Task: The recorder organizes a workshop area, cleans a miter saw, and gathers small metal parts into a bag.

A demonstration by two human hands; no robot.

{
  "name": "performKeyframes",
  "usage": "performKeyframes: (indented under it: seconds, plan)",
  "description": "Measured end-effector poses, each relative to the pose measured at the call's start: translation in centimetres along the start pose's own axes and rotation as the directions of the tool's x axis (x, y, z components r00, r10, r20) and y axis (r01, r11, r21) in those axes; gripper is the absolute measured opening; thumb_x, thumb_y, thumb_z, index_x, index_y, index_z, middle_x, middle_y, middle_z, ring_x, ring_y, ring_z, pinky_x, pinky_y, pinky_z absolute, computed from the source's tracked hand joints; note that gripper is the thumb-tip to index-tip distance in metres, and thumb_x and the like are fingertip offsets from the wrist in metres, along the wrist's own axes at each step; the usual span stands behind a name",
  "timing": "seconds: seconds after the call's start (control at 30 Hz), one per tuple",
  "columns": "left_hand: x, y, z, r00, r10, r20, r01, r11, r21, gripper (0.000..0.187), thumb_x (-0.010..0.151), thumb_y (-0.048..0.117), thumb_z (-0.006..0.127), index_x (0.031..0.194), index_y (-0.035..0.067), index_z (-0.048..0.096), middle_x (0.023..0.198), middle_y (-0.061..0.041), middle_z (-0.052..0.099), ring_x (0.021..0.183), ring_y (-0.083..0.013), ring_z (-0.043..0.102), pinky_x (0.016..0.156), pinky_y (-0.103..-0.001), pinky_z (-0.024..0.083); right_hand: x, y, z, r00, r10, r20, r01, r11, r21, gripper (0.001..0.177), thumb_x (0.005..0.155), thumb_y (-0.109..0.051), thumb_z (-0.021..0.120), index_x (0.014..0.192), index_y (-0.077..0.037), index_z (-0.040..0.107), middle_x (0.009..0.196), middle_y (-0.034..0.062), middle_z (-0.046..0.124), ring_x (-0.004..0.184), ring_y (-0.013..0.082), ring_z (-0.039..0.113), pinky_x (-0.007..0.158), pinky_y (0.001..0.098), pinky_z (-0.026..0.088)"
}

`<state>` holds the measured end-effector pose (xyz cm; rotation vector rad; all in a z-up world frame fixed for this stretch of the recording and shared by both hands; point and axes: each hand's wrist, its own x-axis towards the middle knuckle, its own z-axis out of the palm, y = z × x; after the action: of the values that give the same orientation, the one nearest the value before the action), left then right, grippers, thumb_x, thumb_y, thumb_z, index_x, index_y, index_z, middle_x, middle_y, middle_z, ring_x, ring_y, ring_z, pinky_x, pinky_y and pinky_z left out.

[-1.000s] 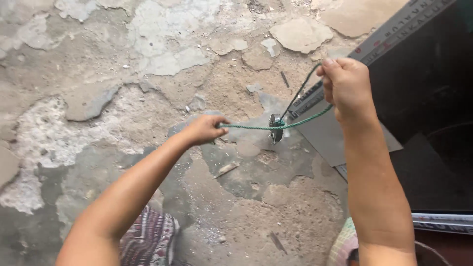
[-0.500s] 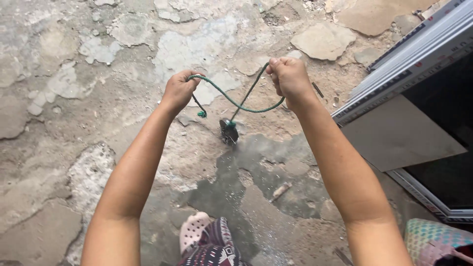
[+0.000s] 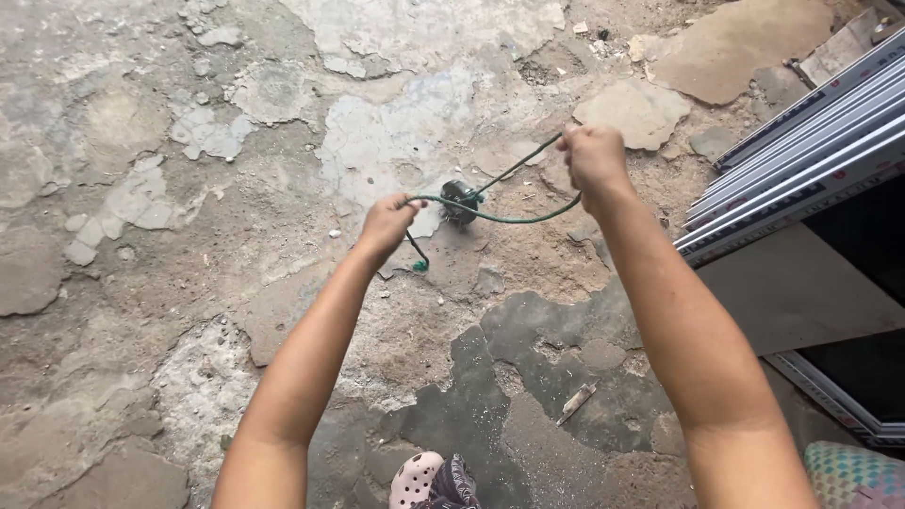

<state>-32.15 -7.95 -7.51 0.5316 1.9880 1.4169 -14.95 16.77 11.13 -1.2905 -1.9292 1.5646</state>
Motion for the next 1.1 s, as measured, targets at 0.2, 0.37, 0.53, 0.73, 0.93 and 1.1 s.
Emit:
performKeyframes:
  seconds: [0.2, 0.37, 0.53, 0.73, 0.93, 1.1]
  plan:
    - [-0.4, 0.1, 4.0, 0.995, 0.043, 0.086, -0.05, 0.995, 0.088, 0.029, 0.096, 0.035, 0.066, 0.098, 0.008, 0.076, 0.068, 0.001, 0.058, 0.067, -0.0099, 0.05, 0.06, -0.029, 0.042, 5.2, 2.0, -3.6, 0.97, -0.159, -0.184, 0.166, 0.986, 0.021, 0.03, 0.105, -0.02, 0.058, 0.079, -0.007, 0.065, 0.062, -0.0029, 0.055, 0.048, 0.0054, 0.044, 0.042, 0.0246, 0.033]
    - [-0.8, 1.3, 6.7, 0.988, 0.054, 0.142, -0.064, 0.996, 0.063, 0.029, 0.094, 0.037, 0.067, 0.1, 0.009, 0.075, 0.068, 0.002, 0.059, 0.067, -0.0093, 0.052, 0.062, -0.029, 0.044, 8.1, 3.4, -7.2, 0.929, -0.147, -0.34, 0.144, 0.989, -0.034, 0.033, 0.104, -0.021, 0.058, 0.075, -0.008, 0.065, 0.061, -0.0033, 0.057, 0.047, 0.0057, 0.045, 0.041, 0.026, 0.032]
    - [-0.8, 0.5, 9.4, 0.988, 0.007, 0.155, -0.014, 0.999, 0.045, 0.03, 0.095, 0.036, 0.067, 0.1, 0.008, 0.076, 0.07, 0.001, 0.058, 0.068, -0.0112, 0.051, 0.063, -0.031, 0.042, 9.2, 2.2, -8.0, 0.937, -0.058, -0.345, 0.09, 0.993, 0.078, 0.029, 0.103, -0.015, 0.055, 0.076, -0.007, 0.063, 0.06, -0.0022, 0.055, 0.045, 0.0064, 0.042, 0.039, 0.0268, 0.027]
    - [-3.1, -1.1, 11.9, 0.967, 0.005, 0.257, -0.017, 0.999, 0.042, 0.026, 0.092, 0.026, 0.064, 0.112, 0.014, 0.077, 0.097, -0.003, 0.073, 0.091, -0.0137, 0.065, 0.081, -0.032, 0.051, 8.6, -1.1, -6.8, 0.955, -0.02, -0.297, 0.067, 0.986, 0.152, 0.027, 0.106, -0.018, 0.049, 0.083, -0.007, 0.059, 0.058, -0.0056, 0.051, 0.042, 0.0044, 0.037, 0.037, 0.0255, 0.024]
    - [-2.7, -3.1, 11.7, 0.95, -0.078, 0.301, 0.058, 0.995, 0.076, 0.026, 0.092, 0.023, 0.065, 0.114, 0.013, 0.075, 0.108, -0.004, 0.077, 0.102, -0.0155, 0.069, 0.088, -0.032, 0.052, 7.1, -0.2, -7.7, 0.951, -0.019, -0.309, 0.076, 0.982, 0.173, 0.027, 0.106, -0.018, 0.048, 0.084, -0.008, 0.059, 0.059, -0.0066, 0.049, 0.043, 0.0038, 0.036, 0.038, 0.0247, 0.026]
    - [-1.1, -7.4, 14.9, 0.961, -0.06, 0.269, 0.075, 0.996, -0.043, 0.024, 0.088, 0.018, 0.069, 0.109, 0.008, 0.076, 0.098, -0.007, 0.075, 0.092, -0.0145, 0.067, 0.084, -0.031, 0.053, 4.1, 1.0, -10.1, 0.973, 0.02, -0.23, 0.027, 0.98, 0.199, 0.027, 0.106, -0.018, 0.049, 0.084, -0.006, 0.061, 0.059, -0.0066, 0.048, 0.042, 0.004, 0.035, 0.038, 0.0243, 0.026]
